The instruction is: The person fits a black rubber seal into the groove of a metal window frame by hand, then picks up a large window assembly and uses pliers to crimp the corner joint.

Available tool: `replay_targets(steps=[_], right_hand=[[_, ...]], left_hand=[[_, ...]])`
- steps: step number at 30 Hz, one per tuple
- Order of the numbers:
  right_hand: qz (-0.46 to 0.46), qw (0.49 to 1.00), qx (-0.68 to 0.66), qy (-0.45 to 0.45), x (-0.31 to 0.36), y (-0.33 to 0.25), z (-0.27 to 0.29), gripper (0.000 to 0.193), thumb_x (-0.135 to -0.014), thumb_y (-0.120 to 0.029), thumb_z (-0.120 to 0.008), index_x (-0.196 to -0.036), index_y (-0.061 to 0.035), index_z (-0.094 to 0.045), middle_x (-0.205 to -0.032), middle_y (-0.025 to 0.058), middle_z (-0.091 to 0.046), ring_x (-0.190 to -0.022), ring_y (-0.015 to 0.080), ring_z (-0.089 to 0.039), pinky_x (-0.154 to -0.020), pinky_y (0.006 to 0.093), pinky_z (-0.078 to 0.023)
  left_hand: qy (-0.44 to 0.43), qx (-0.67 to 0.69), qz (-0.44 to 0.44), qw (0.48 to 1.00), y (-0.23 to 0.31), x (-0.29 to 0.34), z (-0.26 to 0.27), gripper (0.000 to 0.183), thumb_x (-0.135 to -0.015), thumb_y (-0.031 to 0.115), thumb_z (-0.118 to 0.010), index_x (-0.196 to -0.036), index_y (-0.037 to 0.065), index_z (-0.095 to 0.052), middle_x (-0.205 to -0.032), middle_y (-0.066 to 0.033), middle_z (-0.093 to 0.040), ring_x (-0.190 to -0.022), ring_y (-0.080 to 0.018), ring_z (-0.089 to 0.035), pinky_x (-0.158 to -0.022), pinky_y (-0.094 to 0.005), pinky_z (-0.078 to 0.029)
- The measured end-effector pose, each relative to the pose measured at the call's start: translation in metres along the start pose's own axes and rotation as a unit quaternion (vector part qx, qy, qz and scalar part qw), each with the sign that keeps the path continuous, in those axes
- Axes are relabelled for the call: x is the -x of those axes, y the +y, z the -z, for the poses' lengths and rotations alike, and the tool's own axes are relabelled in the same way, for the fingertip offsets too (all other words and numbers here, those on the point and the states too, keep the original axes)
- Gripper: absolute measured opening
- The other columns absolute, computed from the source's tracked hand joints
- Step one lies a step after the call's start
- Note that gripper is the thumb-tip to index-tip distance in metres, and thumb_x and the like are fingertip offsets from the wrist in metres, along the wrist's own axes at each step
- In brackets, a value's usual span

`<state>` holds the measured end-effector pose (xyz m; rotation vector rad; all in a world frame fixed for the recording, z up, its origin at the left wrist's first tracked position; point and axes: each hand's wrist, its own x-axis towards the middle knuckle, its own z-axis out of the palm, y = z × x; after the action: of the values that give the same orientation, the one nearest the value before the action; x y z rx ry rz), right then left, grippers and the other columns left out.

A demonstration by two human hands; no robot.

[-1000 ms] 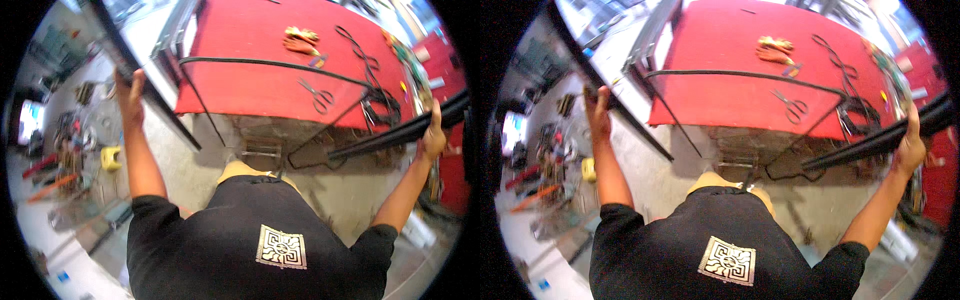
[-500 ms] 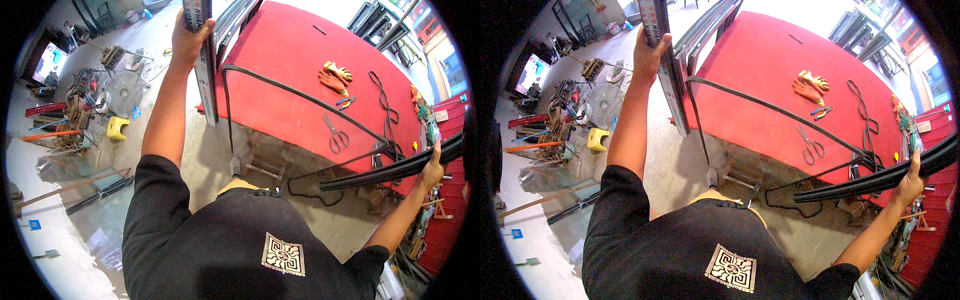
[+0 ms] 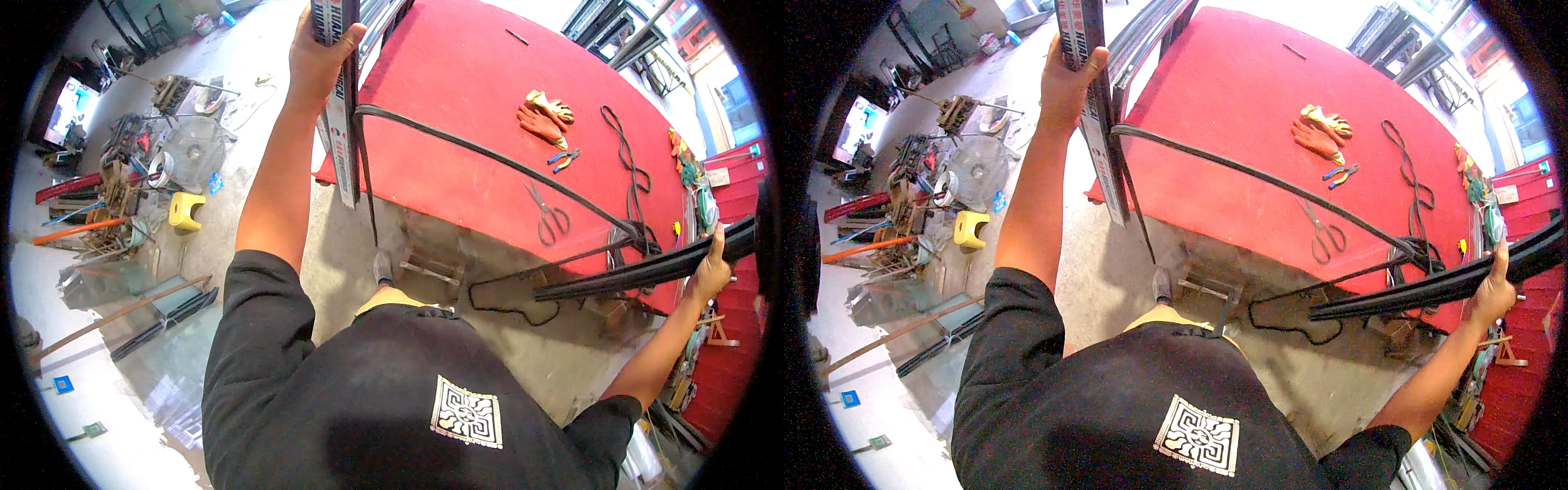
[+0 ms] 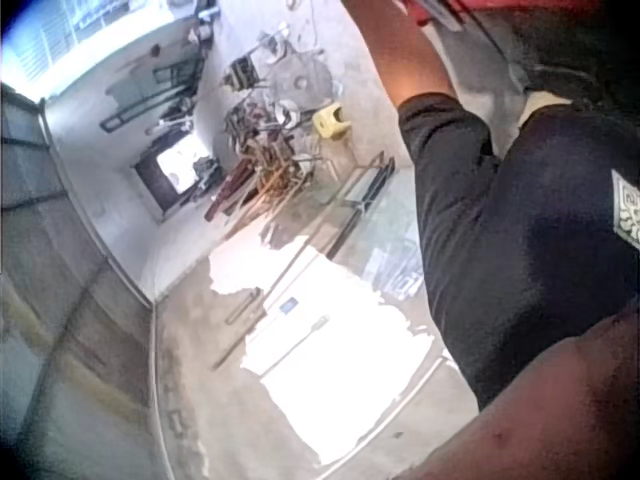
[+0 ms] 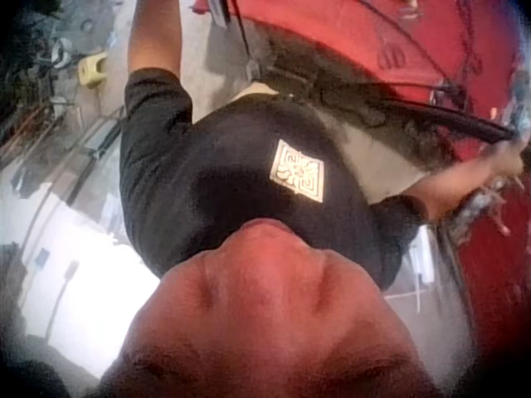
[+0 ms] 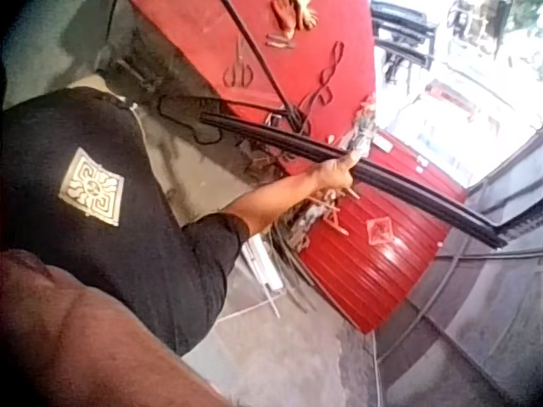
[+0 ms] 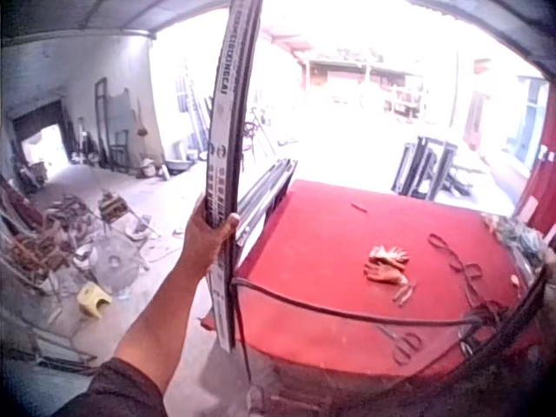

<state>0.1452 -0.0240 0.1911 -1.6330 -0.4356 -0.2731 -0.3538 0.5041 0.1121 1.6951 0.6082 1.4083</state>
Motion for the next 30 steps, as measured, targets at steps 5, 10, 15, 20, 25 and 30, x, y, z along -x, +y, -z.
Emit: replay_targets(steps=[5, 10, 15, 20, 25, 30], right_hand=[[0.015, 1.0, -0.005, 0.023, -0.018, 0.018, 0.001, 0.051, -0.092, -0.039, -0.086, -0.096, 0.0115, -0.079, -0.085, 0.0036, -0.07, -0.07, 0.0139, -0.067, -0.067, 0.0342, -0.057], [0.042, 0.881, 0.469, 0.054, -0.053, 0.011, 0.03, 0.102, -0.084, -0.093, -0.055, -0.098, 0.007, -0.074, -0.076, 0.0239, -0.068, -0.079, 0.0292, -0.061, -0.08, 0.0499, -0.05], [0.255, 0.959, 0.123, 0.012, -0.024, -0.006, -0.041, 0.045, -0.087, -0.041, -0.088, -0.104, -0.0002, -0.076, -0.089, -0.0006, -0.072, -0.08, 0.0125, -0.062, -0.078, 0.0329, -0.053], [0.248, 0.965, 0.079, -0.02, -0.009, -0.031, -0.048, 0.02, -0.091, -0.016, -0.084, -0.096, 0.0018, -0.075, -0.09, 0.0061, -0.079, -0.08, 0.0147, -0.074, -0.077, 0.0297, -0.057], [0.221, 0.965, -0.051, -0.135, -0.028, -0.01, -0.056, 0.017, -0.092, -0.015, -0.081, -0.094, 0.001, -0.076, -0.097, 0.0089, -0.081, -0.093, 0.0177, -0.078, -0.089, 0.0296, -0.059], [0.182, 0.979, 0.089, -0.025, -0.031, -0.018, -0.072, 0.024, -0.087, -0.021, -0.087, -0.094, -0.0008, -0.076, -0.082, 0.0041, -0.077, -0.077, 0.0128, -0.073, -0.072, 0.0297, -0.057]], left_hand=[[0.007, -0.071, -0.034, 0.997, 0.0, -0.006, -0.009, 0.059, -0.09, 0.034, -0.089, -0.134, 0.008, -0.06, -0.112, 0.0018, -0.069, -0.1, -0.0101, -0.063, -0.09, -0.0279, -0.053], [-0.016, -0.019, 0.035, 0.999, -0.038, -0.014, 0.003, 0.035, -0.101, 0.029, -0.077, -0.125, 0.009, -0.063, -0.1, 0.0027, -0.066, -0.087, -0.0089, -0.059, -0.075, -0.0265, -0.049], [0.004, -0.049, 0.019, 0.999, -0.028, -0.007, 0.018, 0.053, -0.1, 0.038, -0.079, -0.134, 0.004, -0.06, -0.117, -0.0022, -0.066, -0.103, -0.0154, -0.06, -0.093, -0.0296, -0.049], [0.012, -0.068, 0.052, 0.996, -0.013, -0.012, 0.003, 0.059, -0.099, 0.039, -0.079, -0.141, 0.005, -0.057, -0.121, -0.0036, -0.066, -0.107, -0.0169, -0.062, -0.094, -0.0309, -0.051], [0.009, -0.058, 0.051, 0.997, -0.02, -0.012, 0.005, 0.058, -0.099, 0.04, -0.079, -0.139, 0.003, -0.058, -0.12, -0.0039, -0.067, -0.104, -0.0158, -0.063, -0.094, -0.0296, -0.052], [0.012, -0.037, 0.05, 0.998, -0.033, -0.019, 0.006, 0.057, -0.098, 0.036, -0.081, -0.138, 0.003, -0.058, -0.12, -0.003, -0.068, -0.105, -0.0152, -0.064, -0.094, -0.0297, -0.052]])
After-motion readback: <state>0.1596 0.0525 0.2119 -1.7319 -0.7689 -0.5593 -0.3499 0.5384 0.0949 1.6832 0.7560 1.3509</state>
